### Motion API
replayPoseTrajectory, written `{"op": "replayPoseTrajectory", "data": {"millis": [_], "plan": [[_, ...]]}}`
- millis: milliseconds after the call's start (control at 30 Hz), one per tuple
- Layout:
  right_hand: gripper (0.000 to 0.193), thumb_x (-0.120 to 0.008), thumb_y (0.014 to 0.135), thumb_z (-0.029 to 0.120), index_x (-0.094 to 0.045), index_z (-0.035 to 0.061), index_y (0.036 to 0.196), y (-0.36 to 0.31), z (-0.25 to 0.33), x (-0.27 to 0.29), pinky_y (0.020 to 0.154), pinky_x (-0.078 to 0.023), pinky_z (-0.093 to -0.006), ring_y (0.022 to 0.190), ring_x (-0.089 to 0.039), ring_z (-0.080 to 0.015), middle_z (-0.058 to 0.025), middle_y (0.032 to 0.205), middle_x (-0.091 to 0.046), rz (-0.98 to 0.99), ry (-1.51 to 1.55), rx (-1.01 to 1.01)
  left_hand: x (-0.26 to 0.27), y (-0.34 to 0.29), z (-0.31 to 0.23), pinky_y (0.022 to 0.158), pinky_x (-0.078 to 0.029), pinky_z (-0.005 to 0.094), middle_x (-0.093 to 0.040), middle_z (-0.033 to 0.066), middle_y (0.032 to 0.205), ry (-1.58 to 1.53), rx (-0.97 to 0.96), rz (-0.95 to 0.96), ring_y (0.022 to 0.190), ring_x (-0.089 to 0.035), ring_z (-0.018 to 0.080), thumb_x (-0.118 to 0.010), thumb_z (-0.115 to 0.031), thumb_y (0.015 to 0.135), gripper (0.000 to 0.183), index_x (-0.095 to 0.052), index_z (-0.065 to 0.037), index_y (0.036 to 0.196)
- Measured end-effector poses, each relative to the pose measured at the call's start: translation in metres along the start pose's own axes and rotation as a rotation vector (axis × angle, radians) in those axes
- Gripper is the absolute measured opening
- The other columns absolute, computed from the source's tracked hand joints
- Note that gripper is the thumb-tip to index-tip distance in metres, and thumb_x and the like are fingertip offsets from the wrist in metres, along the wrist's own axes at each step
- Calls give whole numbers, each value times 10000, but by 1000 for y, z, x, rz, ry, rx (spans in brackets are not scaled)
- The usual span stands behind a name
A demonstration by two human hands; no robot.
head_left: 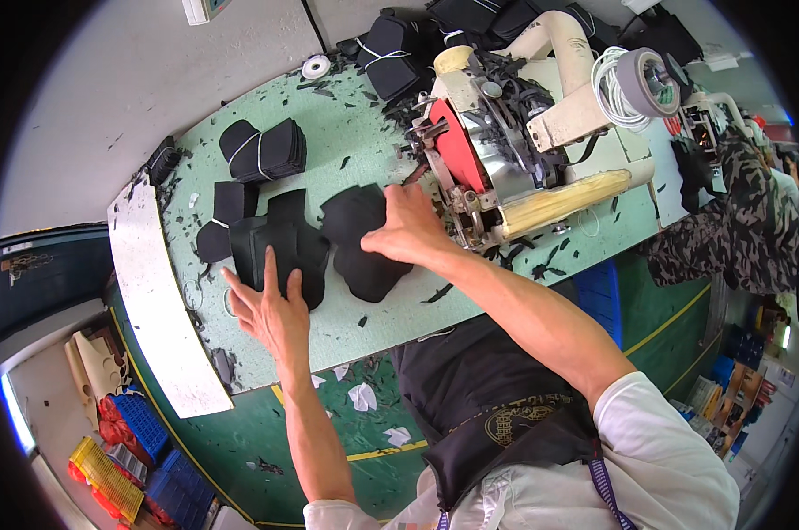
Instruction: The person feeds black shoe components through an industrial skiving machine to trim their edges.
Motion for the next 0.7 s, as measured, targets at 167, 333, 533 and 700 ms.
{"op": "replayPoseTrajectory", "data": {"millis": [167, 333, 533, 700], "plan": [[764, -767, 652, 290, -423, -65, 1235, -6, -5, -10, 975, -452, -464, 1155, -498, -401, -254, 1253, -471, 77, 86, 28, 29, -19, -20, 1018, -364, 550, -306, 225, 1520, 105, -51, -218, 1330, -342, 448, -687, -349, 874, 473, -602, -216, 1319], [708, -761, 659, 286, -470, -71, 1197, 2, -9, -21, 985, -440, -458, 1174, -472, -410, -265, 1225, -496, 132, 77, 34, -12, -70, -55, 927, -436, 434, -615, 249, 1169, -474, 116, 230, 1062, -555, 379, -676, -322, 884, 597, -515, 71, 1304], [637, -737, 653, 243, -491, -72, 1149, -24, -10, -19, 908, -476, -425, 1108, -541, -408, -280, 1147, -540, 105, 208, 78, -37, -86, -57, 880, -479, 308, -601, 243, 1155, -1004, 420, 394, 1081, -578, 239, -727, -152, 856, 676, -389, 129, 1370], [571, -717, 635, 128, -547, -28, 1158, -36, -40, -24, 855, -480, -372, 1009, -605, -254, -145, 1029, -646, 302, 920, 79, -35, -90, -60, 915, -476, 325, -530, 205, 1290, -1153, 457, 463, 1076, -588, 237, -751, -146, 823, 745, -359, 61, 1422]]}}
Point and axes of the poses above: each hand's wrist, its own y-axis towards the middle knuckle, its own x-axis out of the back of the hand, z = x × y, the point moved 6 cm from there along y, towards the middle knuckle
